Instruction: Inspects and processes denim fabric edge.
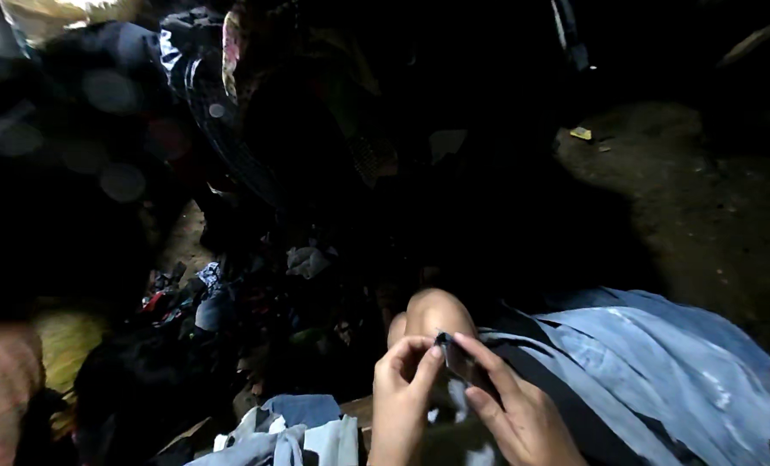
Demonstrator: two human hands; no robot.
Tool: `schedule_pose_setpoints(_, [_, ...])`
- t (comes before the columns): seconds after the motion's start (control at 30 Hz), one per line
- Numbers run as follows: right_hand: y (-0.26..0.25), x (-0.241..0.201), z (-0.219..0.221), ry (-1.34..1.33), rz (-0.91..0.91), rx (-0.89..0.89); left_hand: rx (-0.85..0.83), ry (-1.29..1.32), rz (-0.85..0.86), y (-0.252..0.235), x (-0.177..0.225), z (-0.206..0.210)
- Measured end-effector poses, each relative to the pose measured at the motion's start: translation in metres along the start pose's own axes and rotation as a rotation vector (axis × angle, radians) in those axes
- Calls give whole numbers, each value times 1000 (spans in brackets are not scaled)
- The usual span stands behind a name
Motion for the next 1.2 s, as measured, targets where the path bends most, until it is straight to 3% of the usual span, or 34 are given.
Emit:
schedule_pose_setpoints(0.2, [9, -8, 2, 0, 20, -43, 83, 97, 13, 19, -8, 0])
schedule_pose_setpoints(0.33, [9, -10, 0, 41, -22, -30, 120, -1, 141, 22, -1, 0])
schedule_pose_setpoints(0.63, [8, -2, 2, 88, -6, 50, 142, -71, 199, 28, -8, 6])
schedule_pose_setpoints(0.73, [6, 8, 7, -167, 89, 9, 155, -109, 224, 29, -11, 9])
schedule_pose_setpoints(0.83, [1, 19, 12, -705, 253, -211, 159, -74, 181, 28, -15, 8])
schedule_pose_setpoints(0.93, [1, 26, 16, -897, 357, -360, 162, -19, 112, 26, -19, 8])
schedule_pose_setpoints(1.0, [2, 23, 12, -788, 268, -318, 181, 28, 80, 25, -20, 7])
schedule_pose_setpoints(1.07, [6, 15, 5, -487, 137, -228, 193, 56, 72, 25, -21, 6])
schedule_pose_setpoints(1.2, [16, 9, 5, -93, 91, -90, 196, 63, 80, 26, -21, 6])
Point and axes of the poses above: each hand's wrist, its own y-axis away from the middle knuckle, its own z-axis out of the palm, x = y × z, the point moved 9 cm from there along -y, towards the middle knuckle, and after that the axes turned 10 degrees about z, right-handed, at the moved point
